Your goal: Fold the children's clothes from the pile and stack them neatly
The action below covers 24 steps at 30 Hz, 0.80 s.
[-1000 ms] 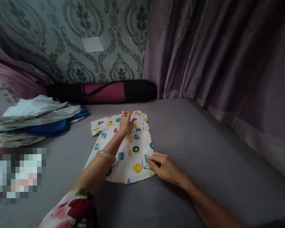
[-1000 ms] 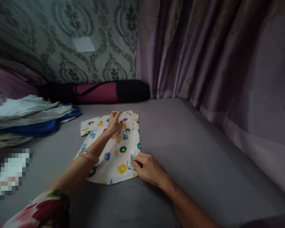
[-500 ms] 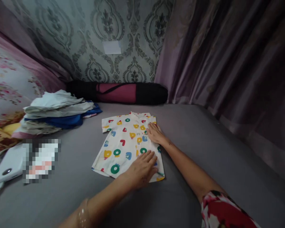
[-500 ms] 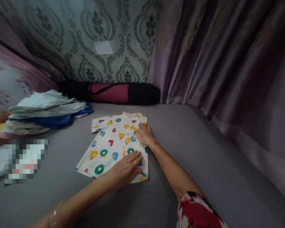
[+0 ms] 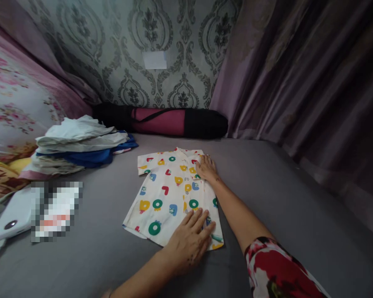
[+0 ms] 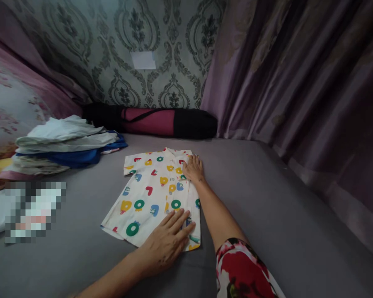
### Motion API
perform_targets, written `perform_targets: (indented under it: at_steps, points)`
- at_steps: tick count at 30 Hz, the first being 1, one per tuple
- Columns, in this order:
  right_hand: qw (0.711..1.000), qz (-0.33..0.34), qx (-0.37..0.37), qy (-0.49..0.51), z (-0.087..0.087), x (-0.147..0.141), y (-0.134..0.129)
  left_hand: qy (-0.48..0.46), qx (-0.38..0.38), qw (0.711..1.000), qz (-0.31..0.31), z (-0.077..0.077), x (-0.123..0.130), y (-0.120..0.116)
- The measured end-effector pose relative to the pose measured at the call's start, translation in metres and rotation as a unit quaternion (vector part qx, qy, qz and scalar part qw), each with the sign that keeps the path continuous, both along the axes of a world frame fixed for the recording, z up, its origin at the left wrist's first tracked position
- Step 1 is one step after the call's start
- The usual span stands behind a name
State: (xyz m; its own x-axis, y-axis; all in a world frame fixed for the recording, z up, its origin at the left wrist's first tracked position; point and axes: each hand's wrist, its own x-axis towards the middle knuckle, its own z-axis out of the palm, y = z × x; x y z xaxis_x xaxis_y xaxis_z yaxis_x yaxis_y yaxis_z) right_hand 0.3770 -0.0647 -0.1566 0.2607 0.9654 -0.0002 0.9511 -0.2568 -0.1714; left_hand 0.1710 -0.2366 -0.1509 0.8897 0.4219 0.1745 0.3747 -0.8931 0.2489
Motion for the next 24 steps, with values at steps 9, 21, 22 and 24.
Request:
perform_targets:
  at_steps: [9,21,22,24]
  points:
    - [1.000,0.021,0.011,-0.003,0.011,-0.003,-0.001,-0.017,-0.043,0.999,-0.003,0.007,-0.009,0.003]
    - [0.996,0.088,-0.007,0.014,0.003,-0.030,0.012,-0.004,-0.029,0.999,0.024,-0.001,-0.016,0.011]
    - [0.996,0.087,-0.011,0.015,0.003,-0.029,0.012,-0.001,-0.030,0.999,0.023,0.000,-0.016,0.011]
    - [0.996,0.084,-0.021,0.015,0.004,-0.027,0.013,0.004,-0.031,0.999,0.022,0.004,-0.017,0.011]
